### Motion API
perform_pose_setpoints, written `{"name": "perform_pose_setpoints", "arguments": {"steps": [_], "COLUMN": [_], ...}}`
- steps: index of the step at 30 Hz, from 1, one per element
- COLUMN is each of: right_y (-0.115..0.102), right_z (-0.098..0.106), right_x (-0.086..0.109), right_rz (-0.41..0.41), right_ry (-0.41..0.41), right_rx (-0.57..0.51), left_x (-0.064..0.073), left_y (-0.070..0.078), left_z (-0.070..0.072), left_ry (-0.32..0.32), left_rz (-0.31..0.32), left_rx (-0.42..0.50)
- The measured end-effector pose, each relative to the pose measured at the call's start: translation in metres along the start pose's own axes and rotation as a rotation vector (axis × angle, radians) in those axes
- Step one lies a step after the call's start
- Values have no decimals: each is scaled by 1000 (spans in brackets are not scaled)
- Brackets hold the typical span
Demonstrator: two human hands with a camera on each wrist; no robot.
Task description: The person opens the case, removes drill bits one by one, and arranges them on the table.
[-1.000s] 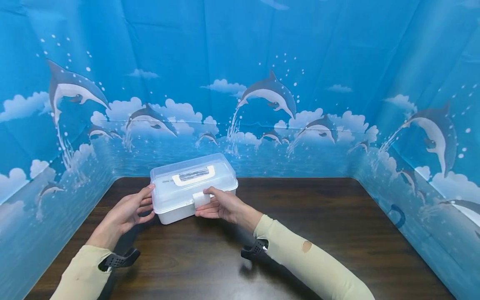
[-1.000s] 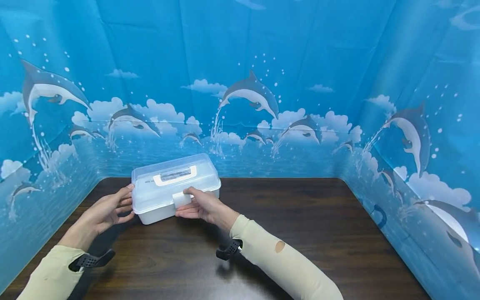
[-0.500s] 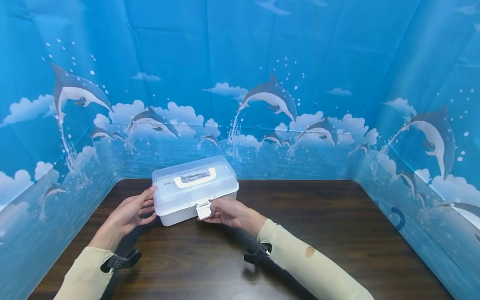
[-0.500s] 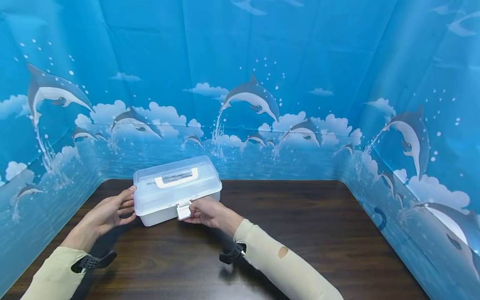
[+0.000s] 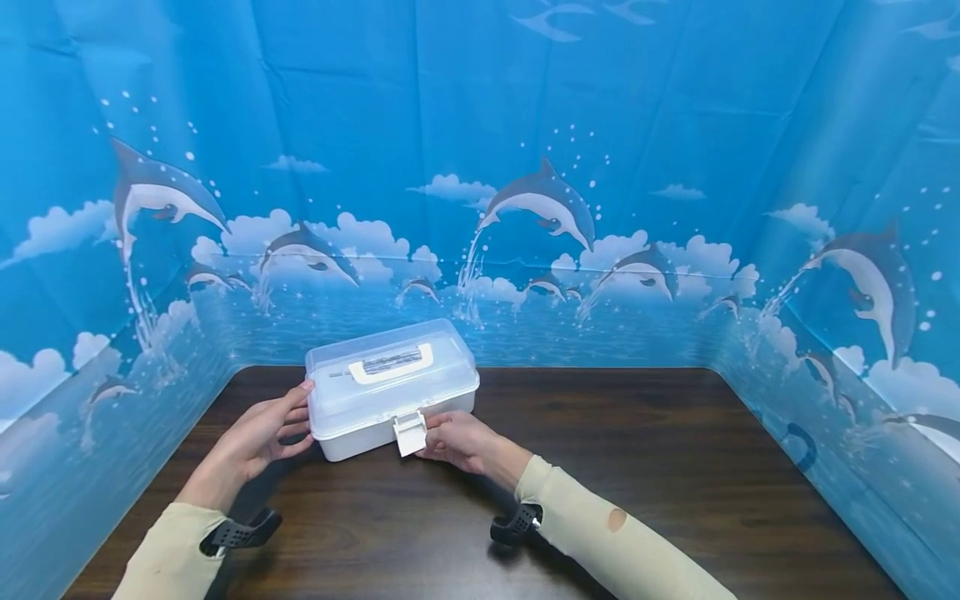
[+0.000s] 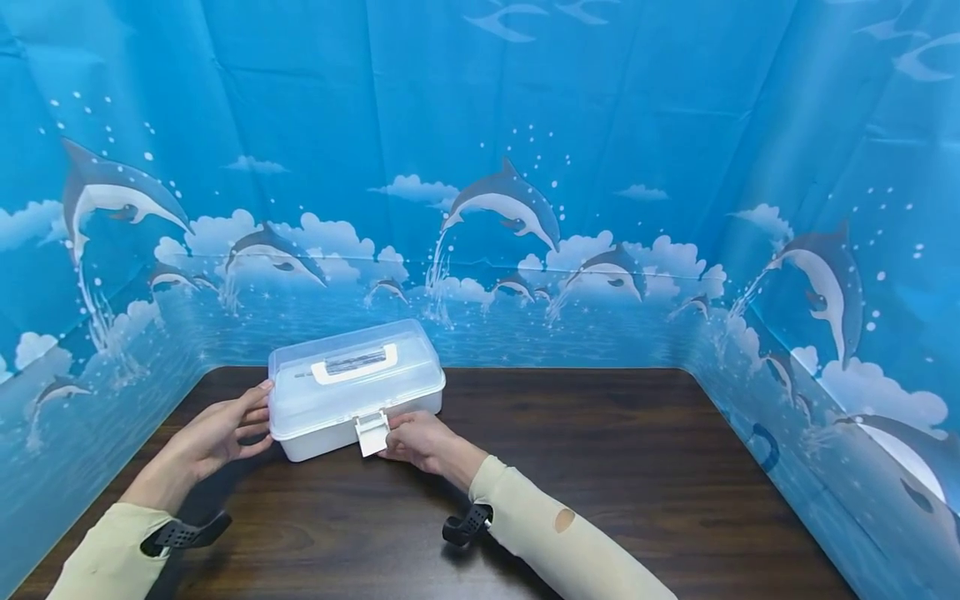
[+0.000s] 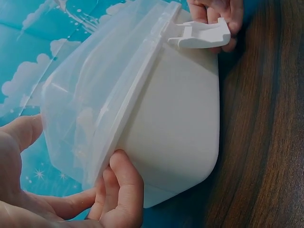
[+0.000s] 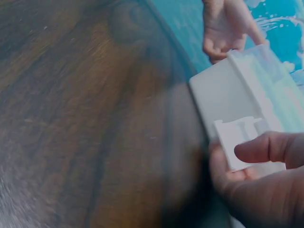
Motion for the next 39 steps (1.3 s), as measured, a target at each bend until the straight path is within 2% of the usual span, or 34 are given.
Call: {"name": "perform_pose_setpoints", "arguments": {"steps": [3,10,14,17,20,22,25,27,30,32,34,39], "right_y": [-14,-54,-69,-80,-89,-93,-95,-92,-82,-76,-74,-76], "right_z": [13,66,85,88,84,79,71,66,60,57,54,50], "right_x": [6,20,17,14,11,9,7,5,4,3,3,2], "right_rz": [43,175,307,402,476,522,586,602,581,566,574,634], "right_ry": [75,350,384,361,302,232,141,82,11,-21,-36,-24], "right_rx": [56,250,265,308,383,419,498,547,606,614,617,647], "left_x": [0,7,11,11,9,7,2,0,-1,1,2,5], "left_y": [1,7,5,6,12,17,23,24,26,28,30,32], "left_z": [-1,13,18,20,21,19,10,1,-14,-21,-24,-21], "left_ry": [11,87,91,120,183,214,199,174,142,157,179,239], "left_rz": [-4,-55,-63,-91,-152,-201,-268,-308,-399,-463,-508,-515], "left_rx": [-41,-257,-308,-344,-425,-461,-440,-451,-554,-653,-697,-712]}}
Point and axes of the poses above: each hand's wrist, its own x-axis away from the middle knuckle, its own z-axis out of the back of the hand, y = z × x, the point moved 8 cm from there along -x, towards the middle knuckle, and after that the axes turned 14 degrees about -x, right-handed, at the moved point
